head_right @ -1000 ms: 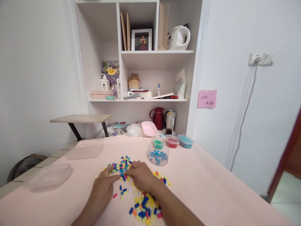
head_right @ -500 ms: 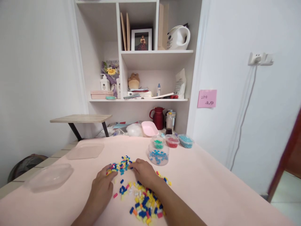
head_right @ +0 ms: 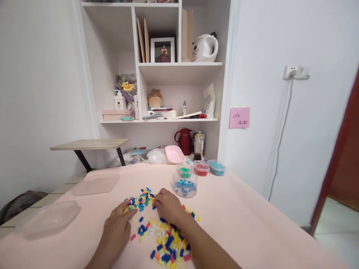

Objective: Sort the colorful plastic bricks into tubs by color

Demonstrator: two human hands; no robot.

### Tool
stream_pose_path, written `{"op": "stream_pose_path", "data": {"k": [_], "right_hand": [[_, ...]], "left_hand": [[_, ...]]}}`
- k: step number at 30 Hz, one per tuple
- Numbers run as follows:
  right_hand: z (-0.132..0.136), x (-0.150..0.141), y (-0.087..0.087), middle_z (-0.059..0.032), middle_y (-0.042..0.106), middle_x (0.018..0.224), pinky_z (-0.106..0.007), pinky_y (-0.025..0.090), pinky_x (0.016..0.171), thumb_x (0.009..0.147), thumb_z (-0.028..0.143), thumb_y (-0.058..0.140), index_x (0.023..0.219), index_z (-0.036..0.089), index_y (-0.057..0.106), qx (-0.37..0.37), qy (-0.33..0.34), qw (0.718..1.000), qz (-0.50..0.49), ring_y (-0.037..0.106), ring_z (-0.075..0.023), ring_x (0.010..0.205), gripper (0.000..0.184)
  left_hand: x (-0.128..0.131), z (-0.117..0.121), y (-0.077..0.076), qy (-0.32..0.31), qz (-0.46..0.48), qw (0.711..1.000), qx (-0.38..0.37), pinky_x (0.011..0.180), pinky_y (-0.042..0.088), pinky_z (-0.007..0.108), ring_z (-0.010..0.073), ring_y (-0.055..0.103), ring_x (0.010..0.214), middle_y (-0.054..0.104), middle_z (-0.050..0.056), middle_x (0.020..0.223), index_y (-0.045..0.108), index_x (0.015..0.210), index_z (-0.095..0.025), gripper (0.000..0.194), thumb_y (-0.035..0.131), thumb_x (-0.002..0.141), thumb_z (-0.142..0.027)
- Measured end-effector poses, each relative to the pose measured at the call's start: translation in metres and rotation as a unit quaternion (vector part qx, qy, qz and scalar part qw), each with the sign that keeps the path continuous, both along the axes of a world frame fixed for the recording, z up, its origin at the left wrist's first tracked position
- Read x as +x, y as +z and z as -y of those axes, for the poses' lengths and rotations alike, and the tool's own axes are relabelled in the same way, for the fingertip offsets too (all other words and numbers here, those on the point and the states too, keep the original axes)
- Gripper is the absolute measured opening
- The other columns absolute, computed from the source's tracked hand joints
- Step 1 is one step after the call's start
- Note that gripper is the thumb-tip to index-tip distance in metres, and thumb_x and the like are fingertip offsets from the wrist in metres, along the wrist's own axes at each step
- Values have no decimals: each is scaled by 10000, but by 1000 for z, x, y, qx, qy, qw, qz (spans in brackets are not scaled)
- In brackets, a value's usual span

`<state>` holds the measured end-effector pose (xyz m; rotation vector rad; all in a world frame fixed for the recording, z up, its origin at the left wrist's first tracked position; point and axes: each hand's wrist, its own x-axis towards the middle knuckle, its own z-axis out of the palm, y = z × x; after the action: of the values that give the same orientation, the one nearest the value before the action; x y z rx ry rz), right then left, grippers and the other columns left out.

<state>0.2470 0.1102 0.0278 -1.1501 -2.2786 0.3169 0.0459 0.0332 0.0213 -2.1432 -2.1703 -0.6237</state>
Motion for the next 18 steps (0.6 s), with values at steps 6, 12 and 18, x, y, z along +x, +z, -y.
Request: {"op": "stream_pose_path", "data": {"k": [6,12,18], "right_hand": [[2,2,4,-49,672,971,-284,431,878,825,113,493,907,228,730,-5,9,1000,19,604,-194,969,275],[10,2,9,-24,685,948,-228,462,794,840,110,481,985,228,721,-46,148,988,-21,624,-148,861,304],[9,0,5,-52,652,984,-278,429,878,871,122,465,1123,259,684,15,81,997,10,585,-189,981,361]], "left_hand": [[1,0,0,-5,-6,1000,1,1045,354,407,239,394,1341,462,62,1453,685,1174,-293,576,405,766,2],[3,1,-2,-14,-12,1000,-14,1037,332,416,234,370,1344,434,46,1472,655,1208,-357,631,416,750,5],[3,0,-4,-28,-19,999,-31,1046,305,428,237,324,1377,415,32,1486,641,1207,-415,685,424,722,17]]}}
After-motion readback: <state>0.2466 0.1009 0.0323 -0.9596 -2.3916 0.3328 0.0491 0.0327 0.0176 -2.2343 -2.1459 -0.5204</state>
